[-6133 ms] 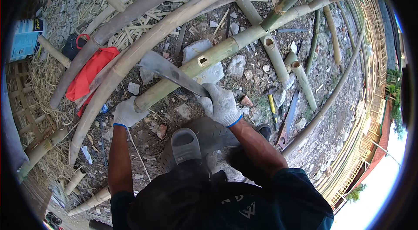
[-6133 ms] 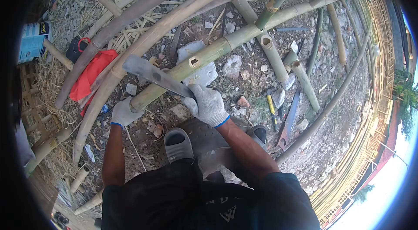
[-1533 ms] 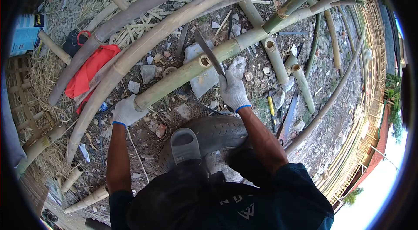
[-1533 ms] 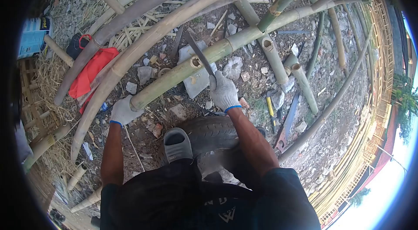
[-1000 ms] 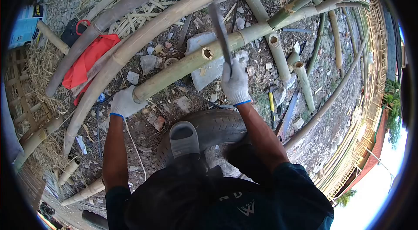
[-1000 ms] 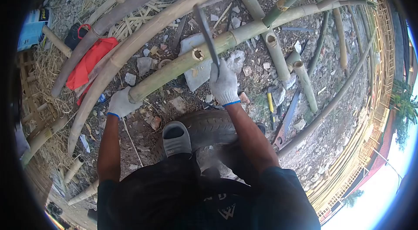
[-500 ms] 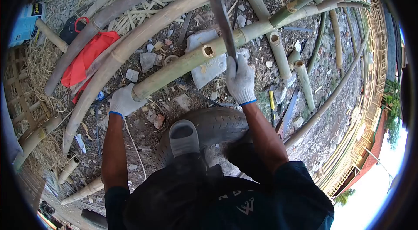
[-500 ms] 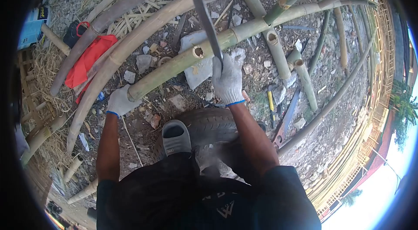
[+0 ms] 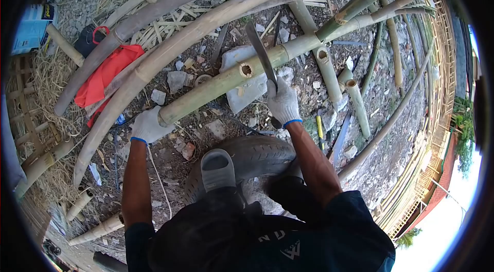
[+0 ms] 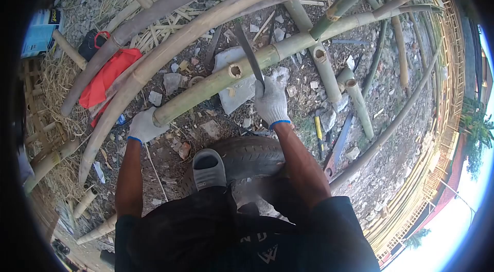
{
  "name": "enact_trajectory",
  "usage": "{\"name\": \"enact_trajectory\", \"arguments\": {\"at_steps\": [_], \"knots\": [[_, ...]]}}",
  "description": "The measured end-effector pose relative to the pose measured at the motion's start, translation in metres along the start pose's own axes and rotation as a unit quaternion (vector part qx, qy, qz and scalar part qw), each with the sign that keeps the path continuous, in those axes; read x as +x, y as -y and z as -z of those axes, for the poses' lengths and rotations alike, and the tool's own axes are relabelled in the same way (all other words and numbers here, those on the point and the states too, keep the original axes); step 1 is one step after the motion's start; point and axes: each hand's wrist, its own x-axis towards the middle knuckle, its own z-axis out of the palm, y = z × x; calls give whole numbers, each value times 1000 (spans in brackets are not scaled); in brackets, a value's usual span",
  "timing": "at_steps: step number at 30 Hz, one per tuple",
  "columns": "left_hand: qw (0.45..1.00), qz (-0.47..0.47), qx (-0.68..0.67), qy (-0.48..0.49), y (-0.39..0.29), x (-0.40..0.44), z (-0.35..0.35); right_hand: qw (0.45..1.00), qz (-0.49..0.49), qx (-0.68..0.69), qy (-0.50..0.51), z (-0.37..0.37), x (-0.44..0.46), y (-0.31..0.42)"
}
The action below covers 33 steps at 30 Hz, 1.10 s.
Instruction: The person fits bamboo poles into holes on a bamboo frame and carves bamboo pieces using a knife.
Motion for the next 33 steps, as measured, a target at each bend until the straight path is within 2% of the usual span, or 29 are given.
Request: {"name": "enact_trajectory", "arguments": {"at_steps": [1, 2, 3, 5, 6, 7, 8, 10, 11, 12, 14, 16, 20, 23, 24, 27, 30, 33], "knots": [[1000, -10, -10, -6, 2, -2, -8, 999, -21, 41, 3, 11, 0, 11], [999, 22, -10, 36, -9, -3, 4, 999, -5, 35, -34, 21, 0, 21], [1000, 3, -22, 17, -6, -2, -1, 991, -37, 117, -51, 31, -3, 41], [998, 28, -33, 51, -3, -1, -2, 981, -38, 166, -91, 5, -8, 29], [999, 16, -19, 32, -2, -1, -1, 999, 24, 32, -19, -10, -6, 7], [1000, 6, -7, 11, 0, -2, -8, 996, 31, -22, 78, -18, -5, -17], [1000, -4, 8, -5, 2, -1, -9, 994, 55, -70, 57, -14, -7, -8], [999, 28, 5, 20, -9, 1, 5, 999, 21, -22, 24, 6, -2, 27], [998, 44, 4, 48, -11, -3, 4, 996, -52, 78, 10, 12, -7, 42], [999, 20, 0, 37, -5, -2, -1, 989, -61, 122, -50, 7, -8, 42], [999, 23, 5, 48, -4, -6, -6, 999, -24, 29, 27, -23, -14, -4], [999, 22, 9, 35, -7, 2, 8, 995, 49, -58, 66, -15, -5, -1], [998, 33, 4, 49, -7, -5, 2, 997, -31, 69, -13, 1, -12, 29], [999, 17, 13, 38, -5, -2, -1, 994, 33, -84, 56, -24, -15, -6], [999, 3, -24, 21, -1, -3, -2, 993, 43, -101, 39, -25, -18, -4], [999, 23, 4, 38, -7, -3, 2, 992, 83, -89, -21, -12, -39, 35], [998, 34, 3, 53, -7, 2, 1, 984, 165, -39, -50, -15, -56, 52], [999, 21, 0, 35, -3, -3, -4, 986, 14, -141, 92, -34, -45, 24]]}}
